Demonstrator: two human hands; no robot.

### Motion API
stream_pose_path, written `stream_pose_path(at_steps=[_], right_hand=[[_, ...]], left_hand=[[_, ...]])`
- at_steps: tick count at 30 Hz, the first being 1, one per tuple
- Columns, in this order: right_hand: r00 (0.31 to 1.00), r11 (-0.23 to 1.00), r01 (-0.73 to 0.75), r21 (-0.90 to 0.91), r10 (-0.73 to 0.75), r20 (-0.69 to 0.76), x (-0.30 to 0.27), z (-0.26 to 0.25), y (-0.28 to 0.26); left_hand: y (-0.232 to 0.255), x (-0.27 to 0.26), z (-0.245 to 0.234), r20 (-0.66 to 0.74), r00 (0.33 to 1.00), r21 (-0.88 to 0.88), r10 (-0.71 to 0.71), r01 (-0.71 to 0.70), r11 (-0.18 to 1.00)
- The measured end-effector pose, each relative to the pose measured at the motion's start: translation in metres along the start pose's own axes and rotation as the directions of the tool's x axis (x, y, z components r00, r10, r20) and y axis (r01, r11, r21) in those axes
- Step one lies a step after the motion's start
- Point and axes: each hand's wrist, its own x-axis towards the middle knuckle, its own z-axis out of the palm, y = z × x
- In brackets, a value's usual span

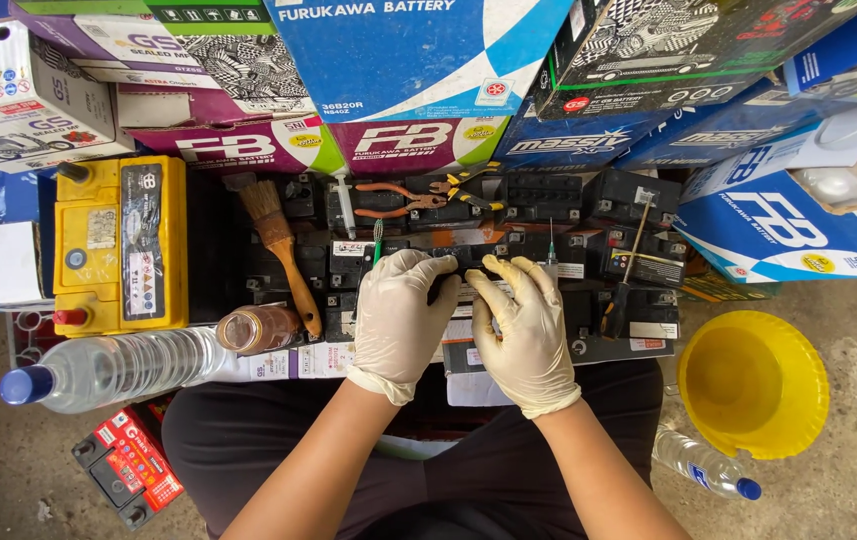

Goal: Servicing lead-acid batteries by adding or removing liquid using a syringe

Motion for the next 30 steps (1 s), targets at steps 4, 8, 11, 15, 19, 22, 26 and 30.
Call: stream_pose_path(at_steps=[4,8,11,15,19,22,26,30], right_hand=[[1.000,1.000,0.007,-0.010,-0.007,-0.001,0.000,-0.001,-0.001],[1.000,1.000,0.010,-0.011,-0.010,-0.007,0.000,-0.001,-0.001],[1.000,1.000,0.012,-0.015,-0.012,-0.005,-0.001,-0.002,0.000],[1.000,1.000,0.011,-0.024,-0.011,0.000,-0.001,-0.003,-0.001],[1.000,1.000,0.007,-0.022,-0.007,0.002,0.000,-0.003,-0.002],[1.000,1.000,0.011,-0.020,-0.011,0.010,0.000,-0.004,-0.002],[0.992,0.990,0.106,-0.092,-0.099,0.077,0.006,-0.002,-0.004],[0.976,0.967,0.186,-0.174,-0.162,0.143,0.009,-0.002,-0.005]], left_hand=[[0.000,0.000,-0.002,0.021,1.000,-0.014,-0.012,0.013,1.000],[0.000,0.000,-0.007,0.057,0.997,-0.102,-0.048,0.054,0.993],[0.001,-0.001,-0.014,0.070,0.995,-0.185,-0.076,0.088,0.979],[0.010,-0.004,-0.024,0.049,0.990,-0.258,-0.132,0.140,0.956],[0.005,-0.011,-0.030,0.000,0.987,-0.306,-0.159,0.152,0.940],[0.005,-0.013,-0.033,-0.013,0.987,-0.302,-0.161,0.150,0.941],[0.005,-0.015,-0.033,-0.042,0.987,-0.319,-0.154,0.133,0.938],[-0.009,-0.024,-0.027,-0.092,0.974,-0.315,-0.207,0.169,0.934]])
